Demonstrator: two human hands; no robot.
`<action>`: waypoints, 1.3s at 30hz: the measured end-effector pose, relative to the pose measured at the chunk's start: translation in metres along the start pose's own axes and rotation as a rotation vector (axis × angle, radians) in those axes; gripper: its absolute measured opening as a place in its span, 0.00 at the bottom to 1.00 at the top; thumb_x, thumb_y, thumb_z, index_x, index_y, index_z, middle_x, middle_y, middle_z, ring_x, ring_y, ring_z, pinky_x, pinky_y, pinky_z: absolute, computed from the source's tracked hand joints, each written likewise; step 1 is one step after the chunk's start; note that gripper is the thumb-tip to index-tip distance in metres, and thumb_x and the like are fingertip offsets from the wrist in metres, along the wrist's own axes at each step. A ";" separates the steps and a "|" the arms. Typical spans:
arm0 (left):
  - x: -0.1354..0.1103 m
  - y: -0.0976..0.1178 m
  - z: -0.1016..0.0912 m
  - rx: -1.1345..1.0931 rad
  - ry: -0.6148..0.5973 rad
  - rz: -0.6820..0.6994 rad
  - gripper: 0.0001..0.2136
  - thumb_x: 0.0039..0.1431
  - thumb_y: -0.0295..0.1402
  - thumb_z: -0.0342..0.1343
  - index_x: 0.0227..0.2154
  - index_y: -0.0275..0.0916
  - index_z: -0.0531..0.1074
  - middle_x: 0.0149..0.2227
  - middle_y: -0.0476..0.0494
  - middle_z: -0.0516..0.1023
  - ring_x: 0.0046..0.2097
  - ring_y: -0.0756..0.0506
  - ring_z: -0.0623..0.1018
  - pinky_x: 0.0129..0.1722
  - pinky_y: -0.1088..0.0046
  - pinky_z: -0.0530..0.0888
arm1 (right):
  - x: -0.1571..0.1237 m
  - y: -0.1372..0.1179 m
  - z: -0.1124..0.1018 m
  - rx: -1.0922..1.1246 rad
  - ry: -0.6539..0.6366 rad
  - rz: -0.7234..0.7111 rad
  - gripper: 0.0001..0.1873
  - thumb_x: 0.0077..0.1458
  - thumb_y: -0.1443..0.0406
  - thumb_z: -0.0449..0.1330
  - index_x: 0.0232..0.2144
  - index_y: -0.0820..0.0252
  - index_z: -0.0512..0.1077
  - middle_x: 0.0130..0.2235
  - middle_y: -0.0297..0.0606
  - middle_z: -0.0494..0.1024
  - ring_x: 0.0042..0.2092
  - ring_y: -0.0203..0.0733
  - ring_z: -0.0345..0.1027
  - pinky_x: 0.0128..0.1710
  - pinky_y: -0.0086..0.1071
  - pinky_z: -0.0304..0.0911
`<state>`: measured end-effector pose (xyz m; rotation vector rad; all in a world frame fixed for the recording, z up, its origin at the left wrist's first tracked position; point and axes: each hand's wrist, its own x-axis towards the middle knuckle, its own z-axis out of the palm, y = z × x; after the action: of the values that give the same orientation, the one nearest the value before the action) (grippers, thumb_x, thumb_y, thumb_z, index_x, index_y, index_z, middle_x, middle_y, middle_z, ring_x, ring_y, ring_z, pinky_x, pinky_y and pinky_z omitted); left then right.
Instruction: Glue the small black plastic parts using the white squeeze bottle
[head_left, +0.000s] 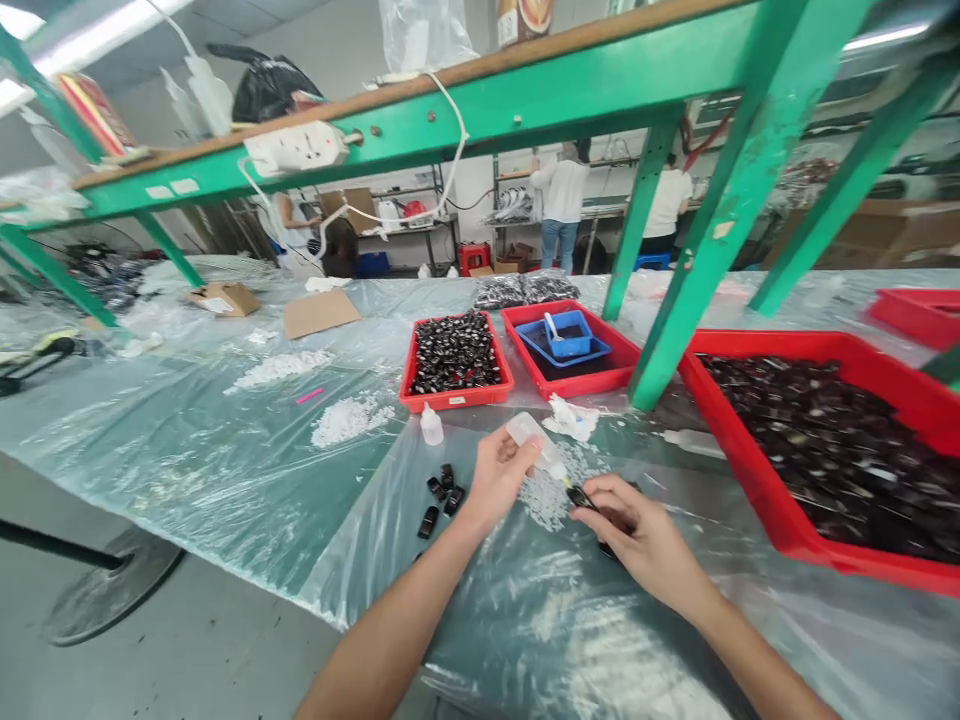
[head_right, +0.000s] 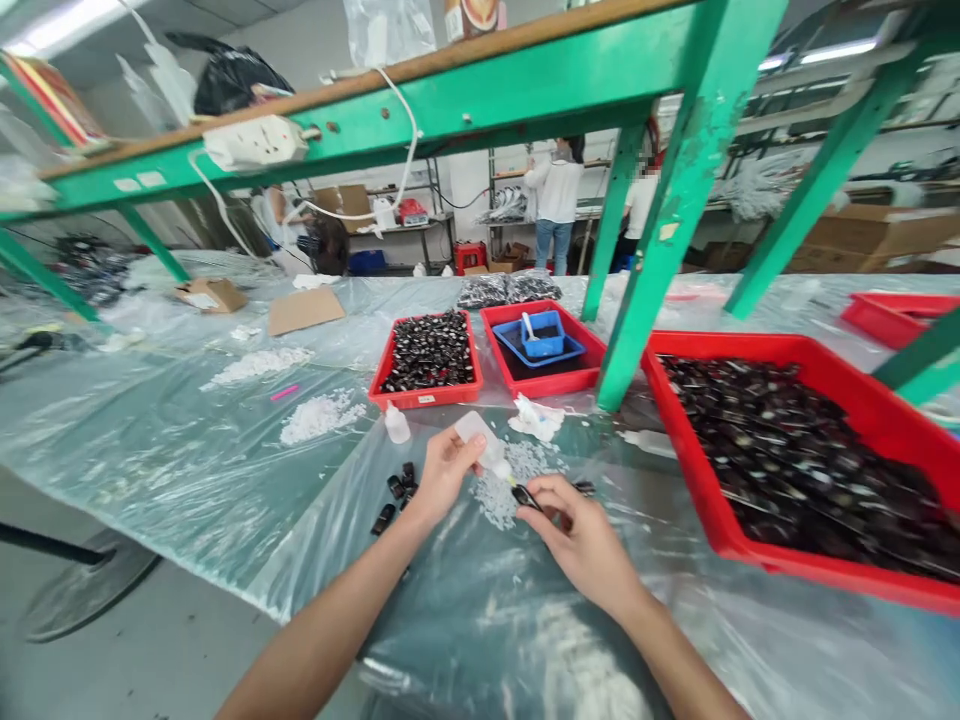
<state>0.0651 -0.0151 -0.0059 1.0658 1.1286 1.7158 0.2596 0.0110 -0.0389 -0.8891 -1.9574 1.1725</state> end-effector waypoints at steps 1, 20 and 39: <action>0.000 0.001 0.000 0.008 0.002 0.001 0.23 0.47 0.54 0.67 0.27 0.35 0.74 0.22 0.48 0.72 0.23 0.51 0.67 0.23 0.74 0.65 | -0.001 -0.001 0.000 0.006 0.004 -0.002 0.19 0.58 0.48 0.63 0.39 0.55 0.68 0.23 0.26 0.65 0.23 0.35 0.56 0.23 0.29 0.57; 0.001 -0.006 -0.012 0.085 -0.020 0.104 0.20 0.53 0.51 0.65 0.25 0.36 0.74 0.21 0.49 0.71 0.21 0.52 0.68 0.21 0.75 0.66 | -0.003 -0.010 0.002 0.073 -0.012 0.000 0.16 0.59 0.53 0.65 0.38 0.56 0.67 0.27 0.29 0.73 0.23 0.32 0.57 0.24 0.29 0.52; 0.001 -0.007 -0.011 0.050 -0.009 0.109 0.18 0.54 0.48 0.66 0.25 0.36 0.74 0.21 0.50 0.70 0.21 0.52 0.67 0.20 0.76 0.65 | -0.003 -0.007 0.003 0.082 0.001 -0.018 0.14 0.59 0.55 0.66 0.39 0.56 0.68 0.27 0.29 0.73 0.22 0.32 0.58 0.23 0.29 0.52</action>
<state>0.0561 -0.0148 -0.0149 1.1843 1.1310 1.7736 0.2577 0.0047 -0.0339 -0.8282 -1.8980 1.2327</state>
